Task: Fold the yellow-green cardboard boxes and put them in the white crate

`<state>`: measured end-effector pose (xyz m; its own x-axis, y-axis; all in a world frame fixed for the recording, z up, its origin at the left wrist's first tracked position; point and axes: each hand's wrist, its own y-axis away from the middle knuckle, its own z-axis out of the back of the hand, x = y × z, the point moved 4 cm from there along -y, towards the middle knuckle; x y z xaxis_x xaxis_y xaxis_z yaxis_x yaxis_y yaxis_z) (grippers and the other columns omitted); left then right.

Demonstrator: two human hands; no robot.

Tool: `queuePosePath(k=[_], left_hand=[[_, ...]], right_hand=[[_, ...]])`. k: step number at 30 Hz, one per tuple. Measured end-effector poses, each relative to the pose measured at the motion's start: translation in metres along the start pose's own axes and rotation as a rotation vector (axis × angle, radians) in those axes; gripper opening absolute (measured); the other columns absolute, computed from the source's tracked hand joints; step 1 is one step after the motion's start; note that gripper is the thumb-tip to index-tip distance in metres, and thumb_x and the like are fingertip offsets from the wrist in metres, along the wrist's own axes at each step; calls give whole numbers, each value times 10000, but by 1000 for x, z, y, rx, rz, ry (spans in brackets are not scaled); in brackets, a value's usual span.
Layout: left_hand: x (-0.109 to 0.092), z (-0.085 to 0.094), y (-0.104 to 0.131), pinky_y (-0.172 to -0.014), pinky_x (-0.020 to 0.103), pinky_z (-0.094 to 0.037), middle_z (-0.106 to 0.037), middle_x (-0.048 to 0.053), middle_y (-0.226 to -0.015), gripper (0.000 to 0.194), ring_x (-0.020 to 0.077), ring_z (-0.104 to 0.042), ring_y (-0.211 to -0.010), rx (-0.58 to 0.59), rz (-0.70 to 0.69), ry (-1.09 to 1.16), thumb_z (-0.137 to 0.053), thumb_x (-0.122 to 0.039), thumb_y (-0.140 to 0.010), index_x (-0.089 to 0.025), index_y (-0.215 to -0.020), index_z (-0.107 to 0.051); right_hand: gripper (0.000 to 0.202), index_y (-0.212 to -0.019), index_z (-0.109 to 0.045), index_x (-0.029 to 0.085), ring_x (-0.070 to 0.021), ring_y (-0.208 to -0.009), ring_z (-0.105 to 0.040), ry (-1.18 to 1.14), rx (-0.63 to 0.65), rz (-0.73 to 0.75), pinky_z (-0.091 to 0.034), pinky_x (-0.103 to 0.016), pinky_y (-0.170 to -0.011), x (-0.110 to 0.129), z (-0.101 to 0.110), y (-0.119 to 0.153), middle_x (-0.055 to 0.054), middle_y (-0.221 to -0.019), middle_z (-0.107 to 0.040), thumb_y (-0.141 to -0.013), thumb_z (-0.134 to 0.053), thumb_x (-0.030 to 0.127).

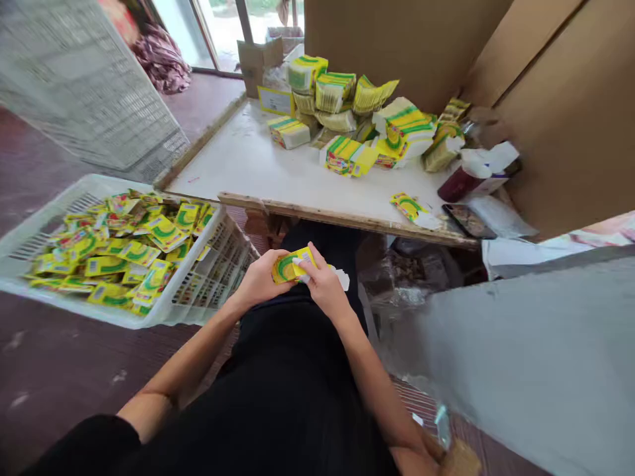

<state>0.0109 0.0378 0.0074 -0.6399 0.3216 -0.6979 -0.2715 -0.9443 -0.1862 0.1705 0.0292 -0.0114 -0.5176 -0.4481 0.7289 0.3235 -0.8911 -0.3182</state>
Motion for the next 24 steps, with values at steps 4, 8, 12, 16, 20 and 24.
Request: queuePosePath(k=[4,8,12,16,20,24], left_hand=[[8,2,2,-816,337,-517,-678,64,-1028,496,220,-648,-917,66,-21,19,-731,-303,-625,-184,-1081,-578],[5,1,1,-841,347,-513,-684,75,-1031,502,226,-650,-919,99,-79,18,-738,-289,-610,-168,-1075,-591],[6,2,0,-841,349,-513,-676,63,-1029,494,224,-644,-923,111,-66,13,-724,-252,-611,-184,-1078,-578],[39,50,7,-919,393,-477,-622,100,-1109,558,254,-596,-1035,-318,125,-40,-728,-326,-652,-162,-1144,-521],[78,109,37,-1135,494,-206,-331,251,-1410,938,343,-256,-1365,-1027,382,-256,-760,-420,-622,-50,-1343,-288],[92,93,37,-1113,475,-272,-387,242,-1362,839,323,-348,-1317,-918,337,-129,-692,-438,-681,-63,-1330,-316]], right_hand=[[297,-1044,-685,221,-226,-1221,-516,-53,102,18,-458,-389,-989,-7,11,-2,-116,-1366,-508,-848,-480,133],[200,-946,-715,232,-259,-1164,-559,-133,142,-87,-462,-408,-975,-7,10,-4,-107,-1290,-570,-756,-657,211],[436,-1143,-628,246,-250,-1157,-561,-272,19,-200,-473,-394,-958,-4,0,-4,-97,-1323,-540,-712,-684,212],[775,-1409,-333,228,-235,-1062,-604,-229,-44,-332,-498,-394,-901,-23,-6,3,-125,-1323,-528,-711,-667,192],[608,-1259,-512,175,-285,-954,-613,261,69,-469,-475,-420,-854,-53,-9,17,-115,-1039,-660,-677,-678,117],[451,-1136,-571,134,-290,-971,-592,461,139,-426,-448,-405,-863,-61,-19,25,-131,-1002,-657,-697,-621,48]])
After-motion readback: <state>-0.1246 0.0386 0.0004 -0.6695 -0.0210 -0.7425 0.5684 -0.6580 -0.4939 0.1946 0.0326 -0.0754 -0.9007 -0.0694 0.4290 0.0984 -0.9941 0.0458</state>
